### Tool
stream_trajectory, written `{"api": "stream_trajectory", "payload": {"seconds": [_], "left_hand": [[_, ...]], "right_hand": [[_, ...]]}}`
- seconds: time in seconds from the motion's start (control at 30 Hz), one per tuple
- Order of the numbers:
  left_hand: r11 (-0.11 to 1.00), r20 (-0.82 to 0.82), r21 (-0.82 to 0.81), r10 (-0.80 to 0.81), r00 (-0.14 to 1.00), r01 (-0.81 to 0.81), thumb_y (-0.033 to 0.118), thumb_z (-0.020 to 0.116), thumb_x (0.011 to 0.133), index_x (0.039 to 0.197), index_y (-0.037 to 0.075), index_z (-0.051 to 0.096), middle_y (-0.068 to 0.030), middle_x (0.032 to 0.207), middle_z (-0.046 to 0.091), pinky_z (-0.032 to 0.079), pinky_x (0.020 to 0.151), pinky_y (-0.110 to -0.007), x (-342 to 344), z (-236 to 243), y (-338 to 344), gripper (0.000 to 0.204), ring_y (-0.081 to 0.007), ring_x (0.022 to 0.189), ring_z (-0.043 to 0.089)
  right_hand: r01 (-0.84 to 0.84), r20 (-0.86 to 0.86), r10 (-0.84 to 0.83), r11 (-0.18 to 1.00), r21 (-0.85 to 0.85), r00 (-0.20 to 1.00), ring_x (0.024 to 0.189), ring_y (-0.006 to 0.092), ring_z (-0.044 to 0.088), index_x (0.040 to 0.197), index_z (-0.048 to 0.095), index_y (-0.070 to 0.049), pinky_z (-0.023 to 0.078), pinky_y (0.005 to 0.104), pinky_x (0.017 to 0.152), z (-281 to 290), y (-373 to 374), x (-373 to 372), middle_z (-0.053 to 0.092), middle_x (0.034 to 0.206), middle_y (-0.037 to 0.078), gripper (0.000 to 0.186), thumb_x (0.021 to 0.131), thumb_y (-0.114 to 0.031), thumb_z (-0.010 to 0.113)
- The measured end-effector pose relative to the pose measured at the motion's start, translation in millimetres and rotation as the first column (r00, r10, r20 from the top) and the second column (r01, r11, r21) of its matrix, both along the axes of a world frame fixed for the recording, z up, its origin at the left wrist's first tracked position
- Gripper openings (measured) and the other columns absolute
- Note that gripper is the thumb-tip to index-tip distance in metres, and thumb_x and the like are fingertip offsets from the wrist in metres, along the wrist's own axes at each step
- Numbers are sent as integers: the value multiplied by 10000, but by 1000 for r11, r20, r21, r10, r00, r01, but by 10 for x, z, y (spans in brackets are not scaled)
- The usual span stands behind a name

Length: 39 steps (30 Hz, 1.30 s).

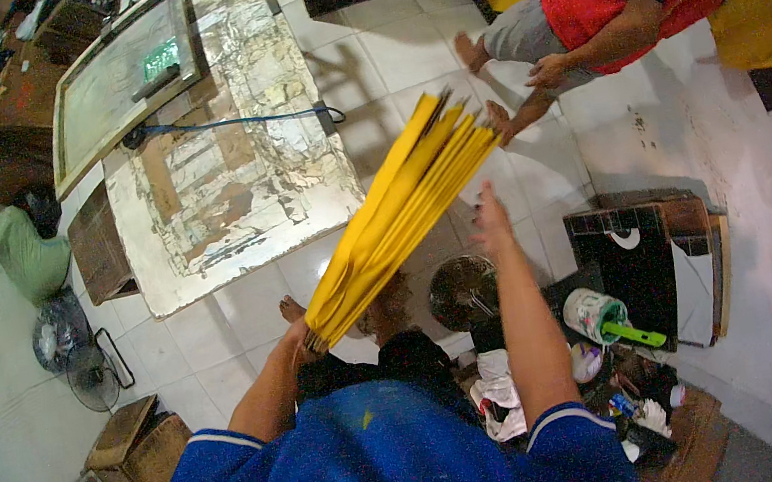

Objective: The person performs screen printing on yellow fabric pieces. They place a yellow fabric under a screen, pull a squeegee across the mesh to apply ink, and then remove the printed fabric. This process is repeated multiple times throughout the clip.

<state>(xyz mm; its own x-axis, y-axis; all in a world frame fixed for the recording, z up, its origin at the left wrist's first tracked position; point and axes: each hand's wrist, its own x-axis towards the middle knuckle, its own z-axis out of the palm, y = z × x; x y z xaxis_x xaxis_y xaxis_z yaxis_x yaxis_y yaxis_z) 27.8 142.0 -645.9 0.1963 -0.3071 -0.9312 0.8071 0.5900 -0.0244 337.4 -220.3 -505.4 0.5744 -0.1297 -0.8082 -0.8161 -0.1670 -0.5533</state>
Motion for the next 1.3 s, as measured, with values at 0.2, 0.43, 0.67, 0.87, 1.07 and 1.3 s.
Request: {"api": "stream_trajectory", "payload": {"seconds": [0.2,0.43,0.67,0.87,1.07,1.3], "left_hand": [[993,-90,96,79,993,-70,608,472,1033,1292,87,663,-117,1118,754,611,728,-471,-1049,344,155,613,-287,890,745],[997,-216,-38,-74,974,67,629,407,1038,1343,59,611,-167,1203,711,607,793,-520,-1352,109,-43,678,-330,940,729],[775,-275,489,-298,914,400,797,449,923,1386,-142,537,-320,1330,627,472,1069,-472,-1433,246,-417,1051,-427,1301,582],[641,-207,606,-444,872,470,756,431,952,1251,-165,625,-380,1362,566,443,1099,-449,-1448,290,131,987,-489,1316,542],[498,-121,674,-655,746,546,647,416,1011,1250,-89,665,-334,1338,605,402,1135,-461,-1692,251,1184,813,-439,1336,539],[503,-30,674,-714,699,542,635,434,1020,1278,-41,669,-282,1401,588,411,1133,-462,-2823,-4,2170,760,-437,1334,542]], "right_hand": [[138,-258,-72,960,245,963,1362,449,488,1608,283,-62,392,691,1062,-377,-338,1251,353,1622,217,1245,767,-957,485],[-557,-574,554,807,195,603,1046,372,692,1220,711,-59,528,572,934,-588,15,1495,707,1259,163,930,769,-866,616],[-978,-660,727,202,-56,188,1080,358,658,1299,647,-13,515,507,934,-1415,-414,1299,684,1274,175,717,989,-641,489],[-953,-646,730,23,-303,223,1240,347,613,1386,604,35,478,491,1020,-1053,-177,833,639,1388,216,814,1002,-670,469],[-910,-695,677,-89,-405,243,1178,336,640,1367,616,12,504,473,989,-573,181,-246,665,1329,202,731,1023,-614,461],[-914,-670,701,-65,-401,245,1115,325,663,1342,633,-24,530,462,956,-763,-87,-1789,685,1271,181,642,1046,-559,438]]}}
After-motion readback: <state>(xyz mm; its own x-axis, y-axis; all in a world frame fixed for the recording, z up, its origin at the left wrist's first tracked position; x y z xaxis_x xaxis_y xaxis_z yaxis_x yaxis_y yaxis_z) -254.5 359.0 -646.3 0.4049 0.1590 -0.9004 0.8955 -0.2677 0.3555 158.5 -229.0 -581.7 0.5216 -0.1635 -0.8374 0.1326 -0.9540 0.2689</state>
